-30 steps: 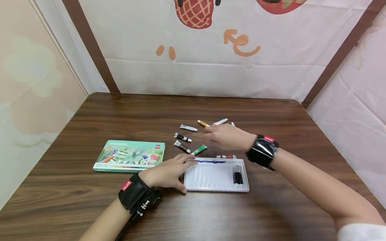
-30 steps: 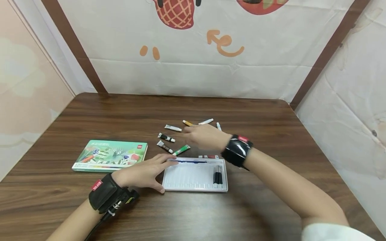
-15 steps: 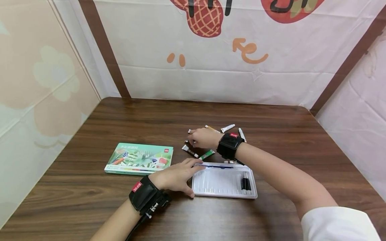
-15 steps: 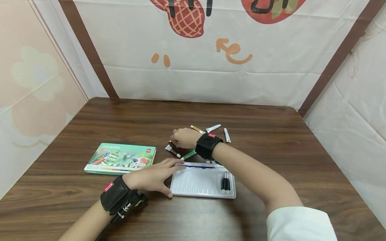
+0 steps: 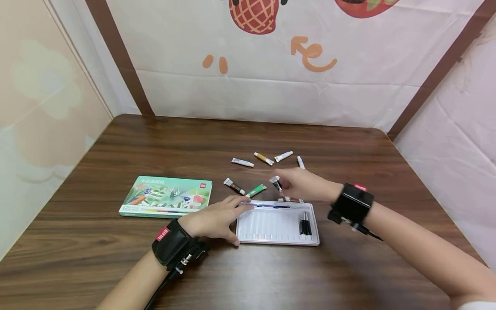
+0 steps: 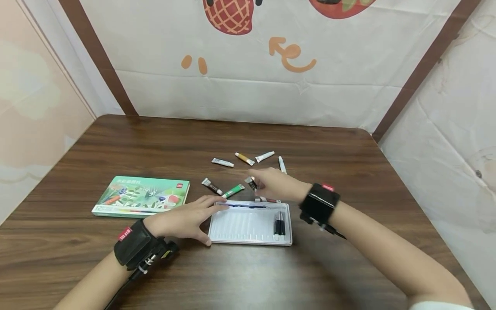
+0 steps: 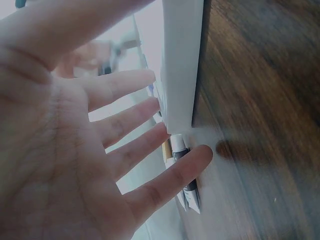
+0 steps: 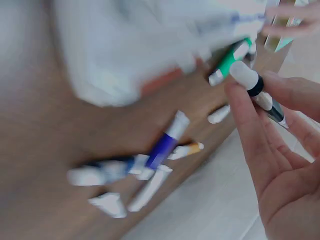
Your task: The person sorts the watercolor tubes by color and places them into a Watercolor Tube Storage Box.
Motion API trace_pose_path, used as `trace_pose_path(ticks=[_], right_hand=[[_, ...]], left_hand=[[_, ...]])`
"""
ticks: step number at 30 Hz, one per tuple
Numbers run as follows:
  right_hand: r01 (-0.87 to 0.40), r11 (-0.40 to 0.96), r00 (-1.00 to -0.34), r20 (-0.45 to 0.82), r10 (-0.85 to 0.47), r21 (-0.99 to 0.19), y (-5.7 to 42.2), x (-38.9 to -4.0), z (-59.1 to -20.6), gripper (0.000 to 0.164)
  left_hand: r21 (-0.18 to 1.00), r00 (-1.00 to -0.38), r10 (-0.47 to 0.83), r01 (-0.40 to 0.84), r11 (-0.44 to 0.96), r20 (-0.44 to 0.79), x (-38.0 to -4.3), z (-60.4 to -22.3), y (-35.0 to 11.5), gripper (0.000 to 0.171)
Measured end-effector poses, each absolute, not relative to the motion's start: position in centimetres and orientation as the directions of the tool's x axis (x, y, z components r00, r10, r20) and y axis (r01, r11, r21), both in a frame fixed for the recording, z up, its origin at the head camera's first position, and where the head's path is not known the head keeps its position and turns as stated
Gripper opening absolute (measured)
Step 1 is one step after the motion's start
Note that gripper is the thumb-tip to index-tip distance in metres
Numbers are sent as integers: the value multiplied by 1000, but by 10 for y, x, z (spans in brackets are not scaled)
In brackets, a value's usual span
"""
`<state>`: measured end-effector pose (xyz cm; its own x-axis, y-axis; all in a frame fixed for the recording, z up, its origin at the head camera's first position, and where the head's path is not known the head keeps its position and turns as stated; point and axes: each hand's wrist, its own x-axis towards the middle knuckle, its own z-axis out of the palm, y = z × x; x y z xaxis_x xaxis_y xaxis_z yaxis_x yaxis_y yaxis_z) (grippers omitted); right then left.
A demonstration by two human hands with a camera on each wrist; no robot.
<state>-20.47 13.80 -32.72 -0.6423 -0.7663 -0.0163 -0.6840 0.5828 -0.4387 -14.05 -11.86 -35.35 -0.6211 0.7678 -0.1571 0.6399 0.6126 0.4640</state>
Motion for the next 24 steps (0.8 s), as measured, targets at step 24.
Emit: trace_pose_path(ticks=[24], right_hand=[[-621,707,-753,5,-659,-337,181,-141,-356,42]], left_hand=[[464,-610,782,660,591,-128,-141,-352,-119,83]])
